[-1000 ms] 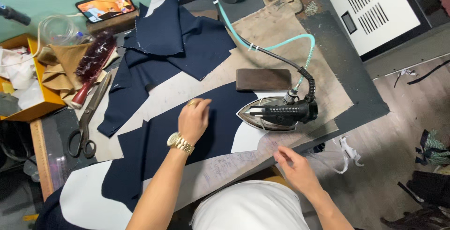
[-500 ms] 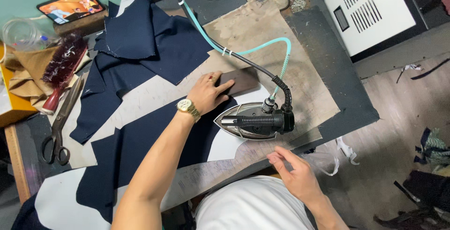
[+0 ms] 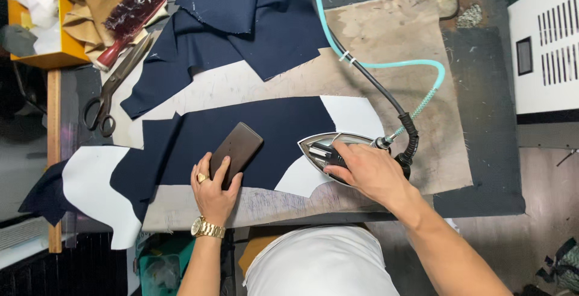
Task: The person cuts pieces of dark fabric using scissors and uses an iron and a wooden block to press the fabric edges on a padded work surface.
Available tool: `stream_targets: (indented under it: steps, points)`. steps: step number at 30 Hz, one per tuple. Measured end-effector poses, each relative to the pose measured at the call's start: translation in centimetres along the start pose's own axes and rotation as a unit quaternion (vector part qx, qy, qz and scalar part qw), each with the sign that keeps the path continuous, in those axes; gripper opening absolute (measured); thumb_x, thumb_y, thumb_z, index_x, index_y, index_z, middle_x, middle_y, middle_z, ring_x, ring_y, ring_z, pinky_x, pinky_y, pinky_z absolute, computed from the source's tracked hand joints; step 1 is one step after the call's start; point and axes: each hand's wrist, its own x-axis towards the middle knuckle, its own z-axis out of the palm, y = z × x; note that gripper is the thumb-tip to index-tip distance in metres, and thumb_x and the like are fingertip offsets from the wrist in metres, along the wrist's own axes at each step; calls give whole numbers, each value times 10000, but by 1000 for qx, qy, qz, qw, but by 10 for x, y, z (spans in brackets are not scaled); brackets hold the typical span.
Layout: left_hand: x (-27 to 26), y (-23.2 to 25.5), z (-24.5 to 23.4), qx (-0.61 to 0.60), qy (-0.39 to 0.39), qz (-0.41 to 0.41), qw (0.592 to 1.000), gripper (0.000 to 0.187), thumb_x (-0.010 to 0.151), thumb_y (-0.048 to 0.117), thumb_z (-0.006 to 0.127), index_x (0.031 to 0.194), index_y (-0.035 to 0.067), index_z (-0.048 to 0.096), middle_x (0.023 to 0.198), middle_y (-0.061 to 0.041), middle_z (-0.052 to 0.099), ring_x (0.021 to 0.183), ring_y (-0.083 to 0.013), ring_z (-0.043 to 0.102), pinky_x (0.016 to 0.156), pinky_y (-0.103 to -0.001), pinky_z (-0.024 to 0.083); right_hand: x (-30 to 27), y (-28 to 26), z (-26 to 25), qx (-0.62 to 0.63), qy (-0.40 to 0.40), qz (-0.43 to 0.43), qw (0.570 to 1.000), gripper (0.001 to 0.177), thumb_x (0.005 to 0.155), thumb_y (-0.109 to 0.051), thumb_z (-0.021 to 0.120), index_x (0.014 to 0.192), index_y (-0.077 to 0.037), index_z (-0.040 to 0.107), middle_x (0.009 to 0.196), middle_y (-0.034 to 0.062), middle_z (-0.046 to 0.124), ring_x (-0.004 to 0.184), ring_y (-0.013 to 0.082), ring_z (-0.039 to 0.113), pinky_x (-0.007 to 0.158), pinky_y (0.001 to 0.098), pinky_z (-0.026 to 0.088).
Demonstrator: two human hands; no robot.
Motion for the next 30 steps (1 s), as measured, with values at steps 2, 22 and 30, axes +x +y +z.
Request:
stream_targets:
  steps: [2, 22, 30]
  points:
    - [-11, 1, 1, 9, 36, -13, 999, 503, 846, 442, 801, 1305, 267, 693, 1464, -133, 537, 1349, -310, 516, 1180, -513, 342, -1, -1, 0, -60, -15, 8, 998, 492, 1022, -422, 519, 1364, -69, 533, 878, 207, 735, 869, 415, 749, 770, 555, 596]
    - [58, 213, 73, -219, -82, 348, 908, 486, 852, 393, 773, 1295, 231, 659, 1350, -229, 560, 1292, -403, 553, 1116, -564, 382, -100, 115, 29, 55, 136, 424, 894, 551, 1031, -643, 538, 1234, -137, 618, 948, 246, 747, 994, 464, 724, 856, 581, 559]
    - [117, 166, 54, -146, -39, 232, 961, 480, 799, 352, 831, 1236, 185, 728, 1313, -248, 567, 1244, -418, 552, 1051, -533, 419, -110, 152, 19, 112, 217, 436, 866, 518, 1064, -612, 649, 1178, -109, 689, 890, 268, 705, 995, 521, 678, 795, 604, 512]
